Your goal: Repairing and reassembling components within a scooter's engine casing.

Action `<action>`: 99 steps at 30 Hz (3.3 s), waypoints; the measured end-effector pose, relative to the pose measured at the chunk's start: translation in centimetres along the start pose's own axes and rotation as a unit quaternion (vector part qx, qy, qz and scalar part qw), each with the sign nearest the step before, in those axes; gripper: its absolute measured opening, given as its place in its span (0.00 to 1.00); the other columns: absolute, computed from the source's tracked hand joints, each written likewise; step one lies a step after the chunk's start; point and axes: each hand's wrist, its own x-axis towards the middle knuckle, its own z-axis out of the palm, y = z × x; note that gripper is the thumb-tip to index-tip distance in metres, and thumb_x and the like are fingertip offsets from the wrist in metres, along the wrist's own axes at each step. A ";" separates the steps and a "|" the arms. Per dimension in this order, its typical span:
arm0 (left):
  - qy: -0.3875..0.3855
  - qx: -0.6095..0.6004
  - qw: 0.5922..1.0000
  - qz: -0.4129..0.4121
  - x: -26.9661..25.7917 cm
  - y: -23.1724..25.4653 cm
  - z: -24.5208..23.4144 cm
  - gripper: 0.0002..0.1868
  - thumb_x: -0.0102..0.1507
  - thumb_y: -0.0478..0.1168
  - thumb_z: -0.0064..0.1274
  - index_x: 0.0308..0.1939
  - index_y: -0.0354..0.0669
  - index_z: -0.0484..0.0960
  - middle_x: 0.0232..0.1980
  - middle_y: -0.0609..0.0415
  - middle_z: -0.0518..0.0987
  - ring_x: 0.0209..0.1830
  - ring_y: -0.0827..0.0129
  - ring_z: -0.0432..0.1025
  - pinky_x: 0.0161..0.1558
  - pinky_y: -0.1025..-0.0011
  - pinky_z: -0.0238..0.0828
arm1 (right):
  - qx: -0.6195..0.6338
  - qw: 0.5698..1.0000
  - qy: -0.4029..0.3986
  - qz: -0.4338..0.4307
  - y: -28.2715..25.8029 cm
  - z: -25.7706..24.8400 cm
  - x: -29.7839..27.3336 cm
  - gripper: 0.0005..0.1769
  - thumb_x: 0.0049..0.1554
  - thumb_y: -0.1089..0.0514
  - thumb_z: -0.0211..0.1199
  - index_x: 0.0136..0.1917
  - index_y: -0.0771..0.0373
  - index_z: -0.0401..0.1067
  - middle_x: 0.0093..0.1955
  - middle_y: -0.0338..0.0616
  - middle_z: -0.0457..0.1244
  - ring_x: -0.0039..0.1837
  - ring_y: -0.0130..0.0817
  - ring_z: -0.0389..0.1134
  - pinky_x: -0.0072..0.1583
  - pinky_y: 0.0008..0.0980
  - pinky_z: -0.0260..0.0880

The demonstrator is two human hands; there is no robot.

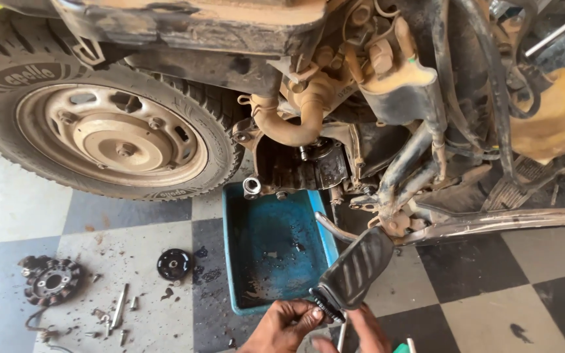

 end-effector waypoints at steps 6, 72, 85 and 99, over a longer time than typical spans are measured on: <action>-0.076 0.052 0.991 -0.098 -3.0 8.3 -1.6 0.12 0.68 0.41 0.55 0.48 0.39 0.88 0.44 0.56 0.89 0.48 0.75 0.79 0.59 0.71 0.75 | 0.101 0.990 0.052 0.086 -1.0 4.6 -1.4 0.25 0.46 0.65 0.76 0.58 0.66 0.79 0.53 0.53 0.74 0.58 0.41 0.78 0.57 0.37 0.78; 0.324 0.391 0.827 0.240 0.9 11.8 -20.1 0.19 0.57 0.37 0.61 0.51 0.34 0.82 0.36 0.43 0.88 0.35 0.64 0.86 0.40 0.67 0.83 | 0.187 0.826 0.463 0.261 7.4 17.0 32.4 0.14 0.47 0.65 0.75 0.47 0.71 0.78 0.44 0.48 0.73 0.45 0.29 0.72 0.51 0.29 0.74; 0.309 0.483 0.785 0.234 -1.4 14.2 -19.5 0.17 0.55 0.41 0.63 0.46 0.41 0.87 0.32 0.47 0.88 0.33 0.66 0.86 0.43 0.66 0.83 | 0.134 0.839 0.409 0.332 3.5 15.3 32.9 0.12 0.47 0.59 0.76 0.42 0.69 0.80 0.41 0.51 0.73 0.45 0.38 0.73 0.53 0.37 0.71; 0.266 0.454 0.810 0.260 -2.2 13.1 -21.2 0.17 0.55 0.39 0.63 0.48 0.44 0.86 0.32 0.50 0.89 0.32 0.67 0.84 0.40 0.67 0.84 | 0.123 0.886 0.361 0.263 4.9 16.2 32.2 0.10 0.52 0.63 0.68 0.34 0.72 0.73 0.33 0.51 0.69 0.39 0.35 0.65 0.44 0.39 0.68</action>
